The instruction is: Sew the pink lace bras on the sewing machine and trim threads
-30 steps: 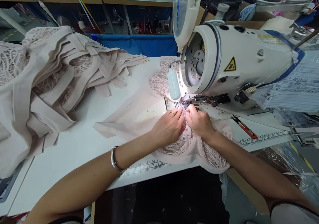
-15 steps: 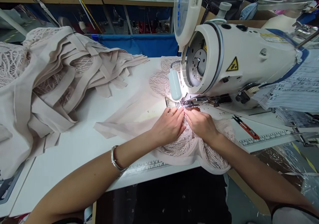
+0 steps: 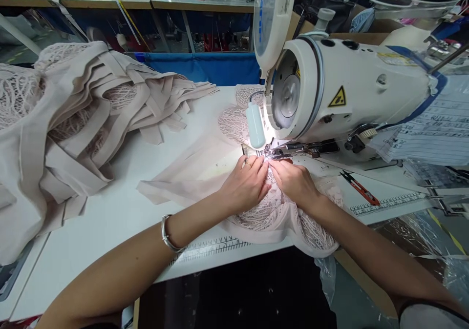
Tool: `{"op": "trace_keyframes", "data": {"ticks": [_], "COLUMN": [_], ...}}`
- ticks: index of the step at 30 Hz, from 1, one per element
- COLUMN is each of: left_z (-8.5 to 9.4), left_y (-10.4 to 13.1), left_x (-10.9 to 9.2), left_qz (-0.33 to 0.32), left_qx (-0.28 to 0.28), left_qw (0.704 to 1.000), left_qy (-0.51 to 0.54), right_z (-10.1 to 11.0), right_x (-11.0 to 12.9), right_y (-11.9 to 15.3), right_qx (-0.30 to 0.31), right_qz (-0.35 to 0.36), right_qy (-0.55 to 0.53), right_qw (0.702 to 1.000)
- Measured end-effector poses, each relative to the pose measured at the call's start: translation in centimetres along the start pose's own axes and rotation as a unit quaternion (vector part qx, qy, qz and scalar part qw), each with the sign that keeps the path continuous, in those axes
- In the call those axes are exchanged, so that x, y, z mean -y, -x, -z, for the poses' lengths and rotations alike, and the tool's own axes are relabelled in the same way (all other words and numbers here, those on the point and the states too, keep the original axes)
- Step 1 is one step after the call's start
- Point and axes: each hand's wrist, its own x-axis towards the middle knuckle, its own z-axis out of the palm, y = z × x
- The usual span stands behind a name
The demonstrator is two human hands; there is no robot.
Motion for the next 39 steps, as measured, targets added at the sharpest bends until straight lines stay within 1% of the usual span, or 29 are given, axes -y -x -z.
{"op": "trace_keyframes", "data": {"ticks": [2,4,5,7,8,10,12,15,19,22,24,27,30,33,35,36,37,39], "left_z": [-0.1,-0.1,-0.1,-0.1,-0.1,0.1,0.2,0.3,0.2,0.4,0.9,1.4,1.5,1.2,1.0,1.0,0.9,0.8], "left_y": [0.0,0.0,0.1,0.3,0.5,0.6,0.6,0.3,-0.1,-0.2,-0.2,-0.3,-0.3,-0.1,0.0,0.0,-0.1,-0.2], "left_x": [0.0,-0.1,-0.2,-0.4,-0.4,-0.2,0.3,1.5,3.2,3.7,3.5,2.6,1.5,0.9,0.9,0.9,1.0,1.0], "left_qz": [-0.012,-0.057,-0.085,-0.125,-0.130,-0.122,-0.111,-0.103,-0.096,-0.098,-0.100,-0.107,-0.136,-0.159,-0.158,-0.155,-0.153,-0.152], "left_qx": [-0.012,-0.014,-0.012,-0.008,-0.008,-0.008,-0.001,0.012,0.011,0.010,0.011,0.007,0.017,0.013,0.000,-0.004,-0.006,-0.007], "left_qw": [1.000,0.998,0.996,0.992,0.991,0.992,0.993,0.991,0.987,0.985,0.985,0.989,0.989,0.986,0.986,0.986,0.986,0.985], "left_qy": [-0.006,-0.008,-0.007,-0.004,-0.001,0.011,0.039,0.084,0.129,0.144,0.140,0.098,0.060,0.054,0.059,0.064,0.070,0.080], "right_z": [0.5,1.0,1.3,1.6,1.6,1.5,1.3,0.8,0.4,0.7,1.3,2.5,3.1,2.6,2.1,2.0,2.0,2.3], "right_x": [0.1,0.0,-0.1,-0.4,-0.6,-0.9,-1.0,-1.0,-1.0,-1.0,-0.9,-0.5,0.1,0.2,-0.2,-0.6,-1.0,-1.8], "right_y": [-0.1,-0.2,-0.1,0.1,0.2,0.4,0.4,-0.1,-1.1,-1.5,-1.2,0.8,3.6,5.5,5.8,5.6,5.3,4.4], "right_qx": [0.028,0.053,0.056,0.046,0.035,0.023,0.024,0.023,0.014,0.025,0.028,0.024,0.019,-0.017,-0.032,-0.025,-0.011,0.031], "right_qz": [-0.034,-0.069,-0.074,-0.051,-0.032,-0.002,0.009,0.014,0.019,0.018,0.002,-0.055,-0.075,-0.043,-0.008,0.002,0.001,-0.026], "right_qy": [-0.007,-0.022,-0.038,-0.090,-0.120,-0.163,-0.173,-0.143,-0.087,-0.088,-0.123,-0.158,-0.101,-0.056,-0.067,-0.074,-0.076,-0.067], "right_qw": [0.999,0.996,0.995,0.994,0.992,0.986,0.985,0.989,0.996,0.996,0.992,0.986,0.992,0.997,0.997,0.997,0.997,0.997]}}
